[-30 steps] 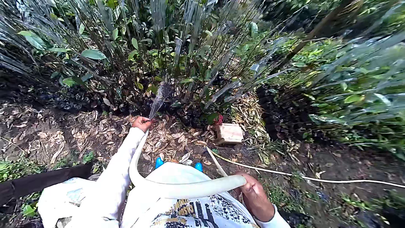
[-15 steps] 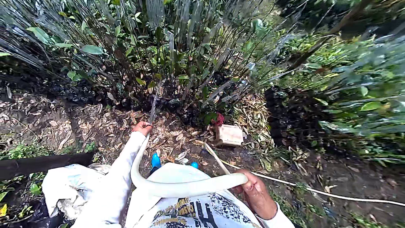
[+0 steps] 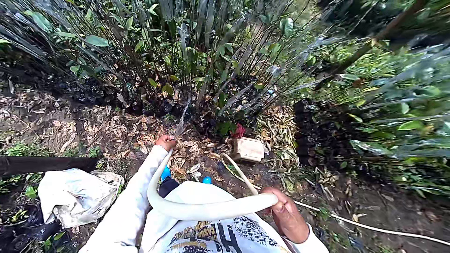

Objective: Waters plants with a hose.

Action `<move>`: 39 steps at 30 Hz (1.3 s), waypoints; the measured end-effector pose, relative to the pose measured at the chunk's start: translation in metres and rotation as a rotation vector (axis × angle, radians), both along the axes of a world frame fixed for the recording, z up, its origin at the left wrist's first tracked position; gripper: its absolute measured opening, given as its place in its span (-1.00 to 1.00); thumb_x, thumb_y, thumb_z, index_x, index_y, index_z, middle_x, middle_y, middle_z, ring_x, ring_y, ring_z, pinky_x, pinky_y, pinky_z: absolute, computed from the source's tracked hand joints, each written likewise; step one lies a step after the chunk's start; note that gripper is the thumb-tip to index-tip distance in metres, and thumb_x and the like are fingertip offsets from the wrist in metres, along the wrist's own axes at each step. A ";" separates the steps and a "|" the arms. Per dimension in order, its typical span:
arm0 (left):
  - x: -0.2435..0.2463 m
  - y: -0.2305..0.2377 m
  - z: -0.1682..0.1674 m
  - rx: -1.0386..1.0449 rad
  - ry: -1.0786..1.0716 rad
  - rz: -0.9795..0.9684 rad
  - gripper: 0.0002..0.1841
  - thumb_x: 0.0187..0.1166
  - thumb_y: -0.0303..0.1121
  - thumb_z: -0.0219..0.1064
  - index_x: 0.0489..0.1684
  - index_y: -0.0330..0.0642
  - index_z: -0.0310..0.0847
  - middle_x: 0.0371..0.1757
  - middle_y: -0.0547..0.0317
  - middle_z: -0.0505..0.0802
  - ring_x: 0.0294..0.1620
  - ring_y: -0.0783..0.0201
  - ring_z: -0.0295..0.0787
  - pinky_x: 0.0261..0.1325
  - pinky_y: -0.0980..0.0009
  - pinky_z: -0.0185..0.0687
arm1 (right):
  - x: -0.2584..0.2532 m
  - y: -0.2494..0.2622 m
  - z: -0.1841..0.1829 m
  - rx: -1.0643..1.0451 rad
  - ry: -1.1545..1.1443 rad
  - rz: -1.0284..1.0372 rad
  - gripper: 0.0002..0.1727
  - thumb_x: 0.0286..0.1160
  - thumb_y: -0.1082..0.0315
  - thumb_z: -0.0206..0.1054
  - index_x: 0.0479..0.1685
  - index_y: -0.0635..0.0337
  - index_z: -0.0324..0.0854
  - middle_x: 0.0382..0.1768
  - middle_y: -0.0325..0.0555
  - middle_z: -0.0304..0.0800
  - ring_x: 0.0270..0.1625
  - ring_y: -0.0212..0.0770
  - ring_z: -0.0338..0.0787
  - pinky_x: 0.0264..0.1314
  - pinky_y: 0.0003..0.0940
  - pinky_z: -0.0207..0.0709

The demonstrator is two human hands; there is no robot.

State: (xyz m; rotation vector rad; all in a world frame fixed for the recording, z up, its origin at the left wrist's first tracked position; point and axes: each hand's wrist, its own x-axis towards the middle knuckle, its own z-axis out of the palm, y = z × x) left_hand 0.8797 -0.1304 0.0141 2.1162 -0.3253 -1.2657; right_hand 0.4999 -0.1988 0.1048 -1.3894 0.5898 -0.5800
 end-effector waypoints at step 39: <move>-0.075 -0.082 -0.011 -0.127 -0.041 -0.114 -0.61 0.68 -0.33 0.31 0.36 -0.36 0.52 -0.17 -0.03 0.81 -0.35 0.26 0.71 -0.14 0.27 0.67 | -0.084 -0.007 -0.013 -0.070 0.014 -0.250 -0.58 0.39 -0.44 0.26 -0.22 -0.42 0.77 -0.40 -0.75 0.78 -0.37 -0.78 0.67 -0.28 -0.79 0.53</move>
